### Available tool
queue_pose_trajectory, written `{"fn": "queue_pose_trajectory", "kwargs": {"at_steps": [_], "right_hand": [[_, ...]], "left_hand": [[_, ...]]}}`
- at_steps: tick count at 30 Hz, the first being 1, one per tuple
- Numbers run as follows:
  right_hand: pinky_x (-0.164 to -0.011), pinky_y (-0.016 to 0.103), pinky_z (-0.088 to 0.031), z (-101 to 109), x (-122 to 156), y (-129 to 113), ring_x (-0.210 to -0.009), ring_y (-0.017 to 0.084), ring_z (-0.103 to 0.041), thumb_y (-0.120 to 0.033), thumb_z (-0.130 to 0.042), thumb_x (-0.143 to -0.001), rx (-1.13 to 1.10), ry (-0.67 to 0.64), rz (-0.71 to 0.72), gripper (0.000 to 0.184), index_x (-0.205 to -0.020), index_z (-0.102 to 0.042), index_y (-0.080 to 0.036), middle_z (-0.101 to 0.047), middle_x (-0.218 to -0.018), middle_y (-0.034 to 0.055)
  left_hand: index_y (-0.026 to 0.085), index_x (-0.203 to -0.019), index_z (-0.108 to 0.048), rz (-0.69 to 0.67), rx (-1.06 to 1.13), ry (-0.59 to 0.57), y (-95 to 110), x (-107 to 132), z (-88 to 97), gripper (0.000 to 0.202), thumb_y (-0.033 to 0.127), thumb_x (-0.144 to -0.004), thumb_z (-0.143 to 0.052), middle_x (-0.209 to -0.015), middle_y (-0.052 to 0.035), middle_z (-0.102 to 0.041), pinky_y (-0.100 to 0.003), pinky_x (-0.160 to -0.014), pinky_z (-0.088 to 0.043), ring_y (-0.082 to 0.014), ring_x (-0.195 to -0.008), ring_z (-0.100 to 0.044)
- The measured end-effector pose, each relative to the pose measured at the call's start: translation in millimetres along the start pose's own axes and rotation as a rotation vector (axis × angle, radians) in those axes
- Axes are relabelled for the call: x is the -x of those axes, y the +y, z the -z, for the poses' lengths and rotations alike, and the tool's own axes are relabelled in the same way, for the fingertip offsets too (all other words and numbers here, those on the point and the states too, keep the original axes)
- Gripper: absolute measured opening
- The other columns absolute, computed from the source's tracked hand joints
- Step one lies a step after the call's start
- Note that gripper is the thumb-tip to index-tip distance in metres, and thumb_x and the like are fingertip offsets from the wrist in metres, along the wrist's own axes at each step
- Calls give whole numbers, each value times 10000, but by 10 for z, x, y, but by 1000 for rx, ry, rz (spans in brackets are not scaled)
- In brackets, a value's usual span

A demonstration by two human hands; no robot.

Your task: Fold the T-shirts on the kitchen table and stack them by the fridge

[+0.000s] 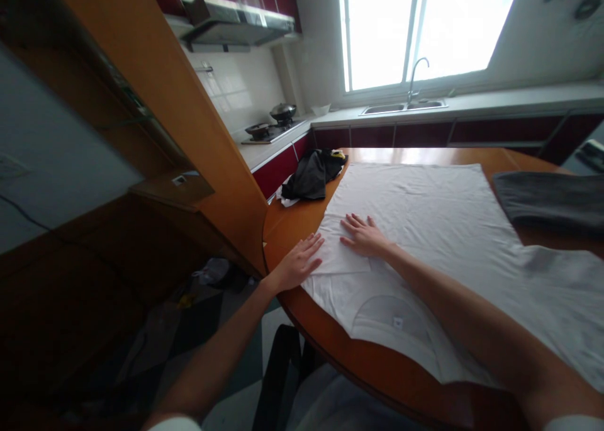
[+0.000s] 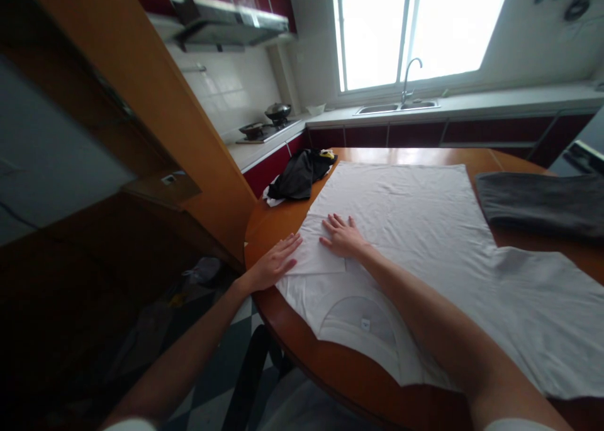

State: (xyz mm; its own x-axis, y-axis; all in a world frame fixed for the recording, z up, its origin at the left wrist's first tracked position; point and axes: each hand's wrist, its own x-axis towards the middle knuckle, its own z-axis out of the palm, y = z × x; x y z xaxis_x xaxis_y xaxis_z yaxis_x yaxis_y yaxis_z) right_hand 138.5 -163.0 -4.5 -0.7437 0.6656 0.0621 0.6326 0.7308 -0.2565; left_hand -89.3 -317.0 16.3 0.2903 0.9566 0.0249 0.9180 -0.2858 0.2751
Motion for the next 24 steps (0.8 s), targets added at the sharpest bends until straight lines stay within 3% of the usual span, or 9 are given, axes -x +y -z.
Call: {"fn": "queue_pose_trajectory", "kwargs": {"at_steps": [3, 6, 9, 11, 13, 16, 19, 24], "right_hand": [[-1215, 604, -75, 11, 6, 1, -1548, 289, -114, -590, -327, -998, -8, -3, 2, 713, -1591, -289, -197, -175, -1669, 116], [-1214, 601, -69, 6, 13, -1, -1548, 280, -117, -587, -351, -994, -17, -2, 4, 715, -1589, -294, -194, -170, -1668, 124], [-1221, 579, -75, -11, -6, 8, -1547, 262, -128, -549, -383, -989, -62, 36, 6, 721, -1600, -254, -188, -180, -1667, 114], [-1231, 525, -130, -13, -43, 38, -1545, 226, -147, -451, -338, -1007, -140, 106, -46, 674, -1609, -218, -174, -204, -1665, 92], [-1227, 433, -208, 3, -90, 97, -1532, 182, -197, -322, -242, -1010, -232, 229, -172, 623, -1603, -237, -132, -264, -1648, 89], [-1191, 350, -299, 49, -150, 230, -1485, 172, -326, -231, -133, -986, -333, 444, -377, 634, -1571, -320, -73, -400, -1585, 114], [-1158, 390, -356, 75, -179, 360, -1426, 213, -431, -253, -111, -981, -434, 591, -466, 651, -1558, -356, -77, -498, -1517, 122], [-1140, 385, -377, 45, -201, 424, -1399, 222, -461, -282, -111, -995, -457, 653, -478, 646, -1571, -328, -84, -512, -1507, 120]], "left_hand": [[248, -1584, -309, 14, -18, -23, 39, -63, 9, 643, 555, -1022, -370, -1649, -73, -252, -498, -1240, -175, -249, -1537, -188], [199, -1551, -380, 23, 28, 109, 56, -297, 98, 587, 473, -1032, -358, -1615, -89, -344, -457, -1238, -219, -230, -1518, -257], [119, -1507, -444, -40, 82, 232, 49, -682, 152, 543, 346, -1030, -319, -1579, -117, -409, -360, -1233, -258, -187, -1490, -323], [99, -1498, -451, -89, 78, 205, 26, -926, 102, 539, 308, -1023, -306, -1572, -128, -418, -349, -1231, -260, -180, -1485, -332], [127, -1510, -437, -85, 20, 130, -9, -1088, -5, 544, 353, -1028, -324, -1591, -125, -384, -415, -1240, -231, -215, -1503, -296], [201, -1540, -396, -44, -82, 29, -69, -1154, -152, 589, 492, -1029, -353, -1636, -109, -282, -526, -1232, -179, -279, -1529, -209], [211, -1549, -382, -46, -130, 29, -93, -1121, -160, 619, 542, -1027, -349, -1644, -111, -262, -562, -1231, -140, -299, -1534, -183], [141, -1538, -392, -141, -74, 105, 63, -1202, -49, 614, 491, -1038, -332, -1626, -134, -310, -424, -1243, -207, -249, -1528, -223]]}}
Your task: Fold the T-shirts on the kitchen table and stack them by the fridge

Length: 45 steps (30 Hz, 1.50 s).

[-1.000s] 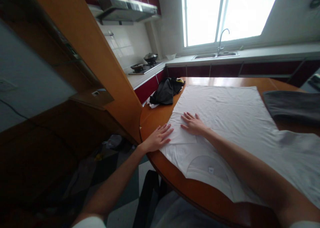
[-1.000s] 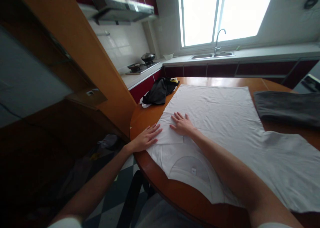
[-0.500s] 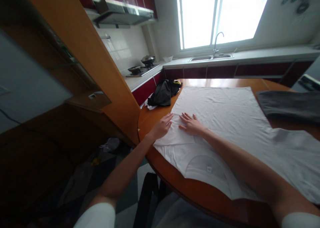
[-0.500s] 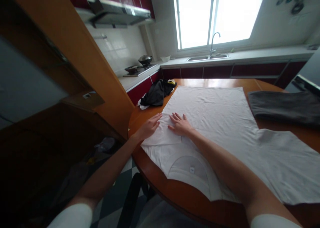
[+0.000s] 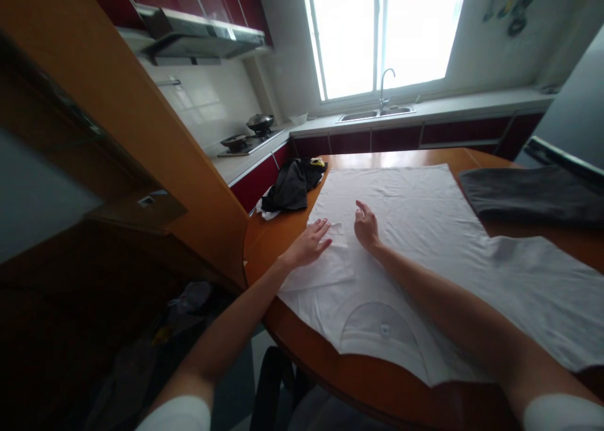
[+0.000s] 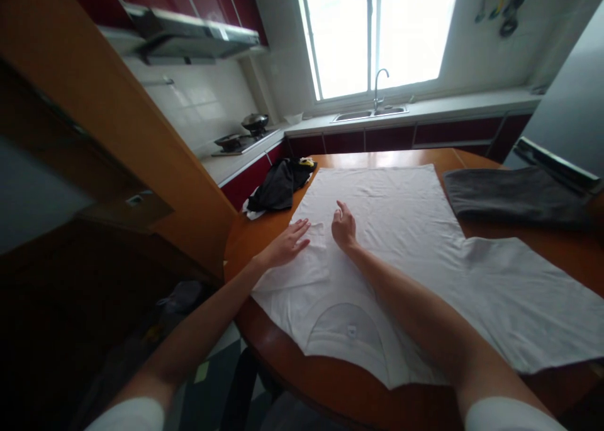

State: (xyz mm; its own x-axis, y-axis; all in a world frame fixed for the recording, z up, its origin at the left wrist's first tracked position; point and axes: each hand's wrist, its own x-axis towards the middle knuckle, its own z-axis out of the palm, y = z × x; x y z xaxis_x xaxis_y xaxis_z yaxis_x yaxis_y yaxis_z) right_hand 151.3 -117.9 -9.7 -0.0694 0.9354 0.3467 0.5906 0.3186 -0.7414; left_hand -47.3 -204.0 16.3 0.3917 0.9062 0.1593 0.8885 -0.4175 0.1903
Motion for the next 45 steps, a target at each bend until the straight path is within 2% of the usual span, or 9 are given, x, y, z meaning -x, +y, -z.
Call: {"fn": "queue_pose_trajectory", "kwargs": {"at_steps": [5, 10, 13, 17, 21, 26, 34, 40, 45], "right_hand": [[-1144, 395, -371, -11, 11, -16, -1395, 220, -462, -295, -116, -1001, -34, 35, 22, 640, -1582, -307, -106, -524, -1498, 112], [-1138, 339, -364, 23, -3, -22, -1385, 197, -464, -284, -86, -1000, 22, 17, 6, 646, -1561, -337, -85, -508, -1510, 119], [-1137, 347, -361, 6, -21, -7, -1368, 213, -473, -292, -124, -993, -57, 48, 5, 636, -1525, -401, -80, -518, -1497, 135], [-1085, 400, -416, -76, -59, 58, -1253, 244, -549, -290, -261, -957, -239, 171, 29, 545, -1370, -565, -106, -622, -1344, 162], [-1034, 450, -453, -159, -95, 127, -1113, 259, -595, -263, -416, -893, -413, 301, 69, 368, -1133, -676, -162, -679, -1140, 134], [-1016, 458, -456, -183, -101, 143, -1075, 256, -589, -238, -442, -884, -447, 314, 93, 306, -1072, -677, -180, -671, -1096, 122], [-971, 434, -473, -168, -77, 117, -1044, 251, -588, -234, -447, -879, -452, 293, 96, 286, -1050, -672, -187, -666, -1079, 114], [-944, 425, -479, -174, -59, 108, -1019, 249, -590, -241, -438, -880, -449, 278, 102, 281, -1033, -668, -186, -669, -1054, 111], [-895, 410, -490, -162, -64, 97, -988, 252, -601, -241, -436, -871, -441, 280, 107, 281, -1008, -670, -171, -671, -1026, 116]], "left_hand": [[120, -1529, -390, 20, 4, 29, 149, -272, -106, 563, 350, -1015, -394, -1615, -139, -336, -426, -1235, -235, -256, -1517, -252], [150, -1436, -527, 136, -6, 10, 63, -557, -125, 475, 221, -977, -434, -1369, -134, -612, -347, -1091, -438, -244, -1256, -578], [206, -1300, -652, 185, -28, 46, 12, -677, -98, 373, 218, -982, -459, -1220, -104, -670, -344, -1016, -482, -239, -1134, -620], [223, -1078, -740, 243, -49, 106, 6, -687, -167, 204, 259, -935, -600, -1137, -96, -643, -389, -1006, -474, -260, -1118, -587], [217, -946, -712, 249, 52, 276, -32, -640, -260, 81, 229, -895, -650, -1096, -80, -646, -388, -1003, -456, -254, -1099, -588], [222, -993, -631, 194, 388, 347, -117, -636, -282, 95, 206, -921, -570, -890, -22, -689, -304, -845, -497, -191, -877, -659], [179, -1014, -661, 152, 600, 483, -131, -656, -260, 151, 209, -886, -587, -962, -49, -711, -303, -876, -520, -186, -940, -674], [206, -975, -700, 95, 322, 355, -76, -654, -312, 166, 128, -893, -579, -1033, -55, -715, -359, -951, -500, -213, -1025, -655], [225, -1085, -688, 140, -13, 395, 53, -624, -281, 223, 142, -884, -643, -1081, -68, -672, -399, -1001, -438, -250, -1090, -600]]}}
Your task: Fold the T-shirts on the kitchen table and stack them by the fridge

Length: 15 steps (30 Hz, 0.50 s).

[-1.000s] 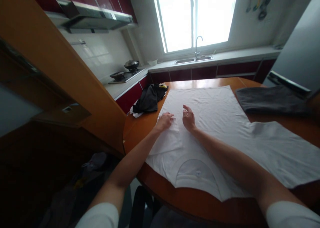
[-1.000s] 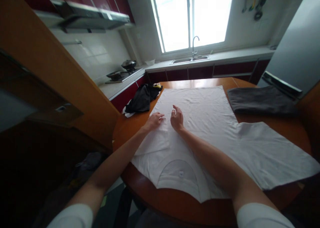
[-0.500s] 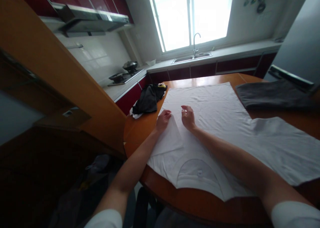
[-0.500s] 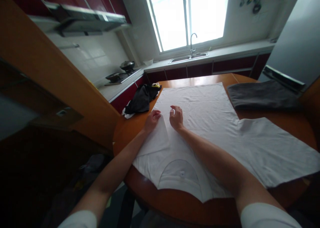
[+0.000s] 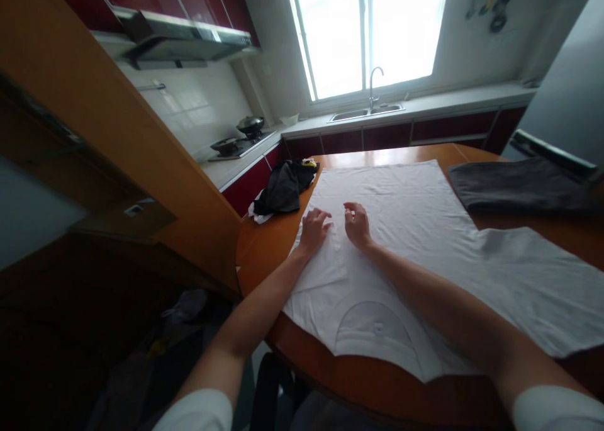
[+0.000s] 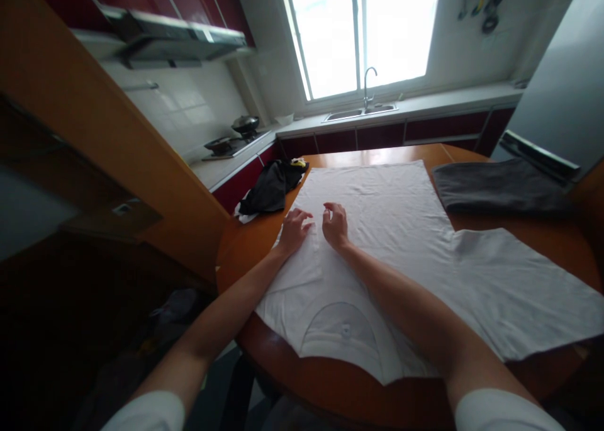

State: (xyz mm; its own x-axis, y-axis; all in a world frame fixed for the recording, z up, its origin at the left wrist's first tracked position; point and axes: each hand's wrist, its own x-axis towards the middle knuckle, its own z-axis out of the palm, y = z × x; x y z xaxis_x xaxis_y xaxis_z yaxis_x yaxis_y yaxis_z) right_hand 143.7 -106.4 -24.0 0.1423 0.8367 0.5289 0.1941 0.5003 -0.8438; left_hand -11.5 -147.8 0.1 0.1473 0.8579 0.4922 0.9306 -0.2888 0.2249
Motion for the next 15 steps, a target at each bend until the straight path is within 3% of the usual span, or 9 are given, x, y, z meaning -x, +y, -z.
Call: {"fn": "queue_pose_trajectory", "kwargs": {"at_steps": [4, 6, 11, 15], "right_hand": [[-832, 367, -494, 17, 2, -47, -848, 223, -612, -169, -460, -802, 23, -49, 20, 232, -892, -674, -187, -670, -929, 84], [-810, 350, -492, 23, 15, -82, -802, 209, -608, -137, -465, -772, 32, -77, 48, 229, -855, -669, -199, -663, -901, 67], [-795, 332, -488, 27, 40, -135, -819, 206, -614, -92, -437, -745, 37, -97, 96, 276, -846, -665, -210, -661, -894, 56], [-809, 330, -487, 43, 17, -108, -843, 209, -618, -80, -424, -729, 42, -73, 74, 291, -832, -664, -208, -667, -891, 59]], "left_hand": [[203, -1015, -676, -8, 45, -104, 31, 18, 18, 141, 168, -937, -564, -932, -48, -678, -304, -841, -488, -196, -878, -635], [202, -981, -680, -14, 61, -131, 32, 24, 13, 155, 160, -945, -535, -927, -47, -684, -287, -815, -490, -187, -859, -636], [192, -1005, -693, -60, 65, -105, 42, 55, 27, 188, 173, -954, -514, -952, -58, -676, -299, -890, -489, -195, -932, -626], [189, -1076, -704, -138, 25, -203, 61, 113, 91, 209, 225, -945, -545, -1042, -82, -657, -328, -967, -477, -224, -1032, -601]]}}
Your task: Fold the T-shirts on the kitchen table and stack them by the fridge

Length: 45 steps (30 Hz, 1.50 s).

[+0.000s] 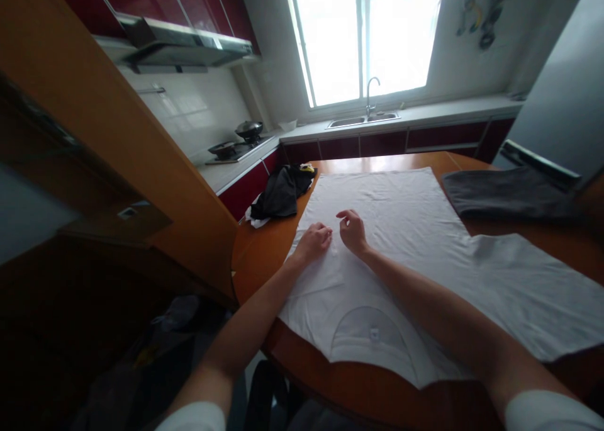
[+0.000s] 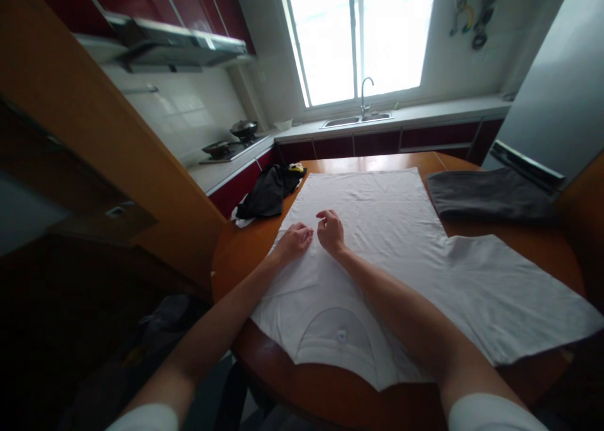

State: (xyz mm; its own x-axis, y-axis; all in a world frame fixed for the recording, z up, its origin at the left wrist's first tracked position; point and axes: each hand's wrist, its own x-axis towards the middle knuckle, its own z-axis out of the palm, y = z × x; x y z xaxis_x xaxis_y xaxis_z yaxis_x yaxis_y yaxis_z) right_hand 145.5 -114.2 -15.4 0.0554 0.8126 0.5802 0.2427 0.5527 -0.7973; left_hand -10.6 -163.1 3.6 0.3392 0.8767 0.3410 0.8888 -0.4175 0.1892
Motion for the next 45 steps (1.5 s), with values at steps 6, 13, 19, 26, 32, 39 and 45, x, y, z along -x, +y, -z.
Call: {"fn": "queue_pose_trajectory", "kwargs": {"at_steps": [6, 13, 19, 26, 32, 39, 45], "right_hand": [[-818, 347, -491, 29, -33, 55, -826, 215, -616, -97, -434, -733, 7, 19, -44, 276, -830, -669, -207, -671, -897, 66], [-796, 348, -500, 22, -27, 61, -793, 207, -612, -104, -449, -735, 10, 3, -48, 262, -832, -666, -214, -667, -901, 59], [-805, 351, -497, 15, -14, 56, -792, 208, -612, -99, -449, -737, 10, -17, -41, 262, -821, -670, -212, -665, -899, 59], [-794, 355, -492, 17, -9, 61, -782, 209, -606, -98, -455, -738, 0, -10, -26, 253, -821, -669, -204, -665, -890, 59], [-805, 353, -492, 23, -14, 64, -778, 202, -606, -111, -464, -733, -6, 11, -61, 238, -814, -665, -210, -667, -887, 53], [-806, 347, -497, 25, -20, 56, -775, 196, -607, -120, -467, -738, -6, 2, -64, 235, -820, -668, -211, -662, -888, 50], [-806, 342, -501, 26, -5, 48, -773, 195, -607, -105, -460, -730, -13, -3, -58, 243, -815, -664, -206, -661, -891, 54]], "left_hand": [[173, -1348, -572, 76, -164, -129, 125, 97, -2, 391, 279, -983, -482, -1315, -148, -580, -444, -1078, -410, -280, -1206, -537], [127, -1522, -385, 266, -214, -127, 179, 161, -146, 567, 372, -1011, -401, -1611, -217, -296, -610, -1196, -156, -378, -1510, -204], [154, -1538, -384, 398, -150, -226, 92, 149, -168, 642, 525, -1017, -336, -1629, -219, -256, -700, -1150, -137, -449, -1510, -146], [199, -1534, -405, 421, -131, -224, 17, 110, -103, 722, 642, -965, -418, -1627, -198, -278, -664, -1167, -147, -442, -1514, -137], [194, -1549, -369, 230, -124, -155, 83, 80, -91, 598, 480, -1023, -383, -1649, -161, -239, -601, -1209, -116, -335, -1543, -113], [176, -1581, -286, 177, -77, -214, 168, 65, -117, 560, 283, -1031, -290, -1665, -142, -189, -563, -1216, -150, -276, -1547, -129], [160, -1561, -324, 176, -80, -224, 202, 37, -137, 570, 374, -1034, -333, -1646, -167, -242, -554, -1214, -175, -289, -1539, -170]]}}
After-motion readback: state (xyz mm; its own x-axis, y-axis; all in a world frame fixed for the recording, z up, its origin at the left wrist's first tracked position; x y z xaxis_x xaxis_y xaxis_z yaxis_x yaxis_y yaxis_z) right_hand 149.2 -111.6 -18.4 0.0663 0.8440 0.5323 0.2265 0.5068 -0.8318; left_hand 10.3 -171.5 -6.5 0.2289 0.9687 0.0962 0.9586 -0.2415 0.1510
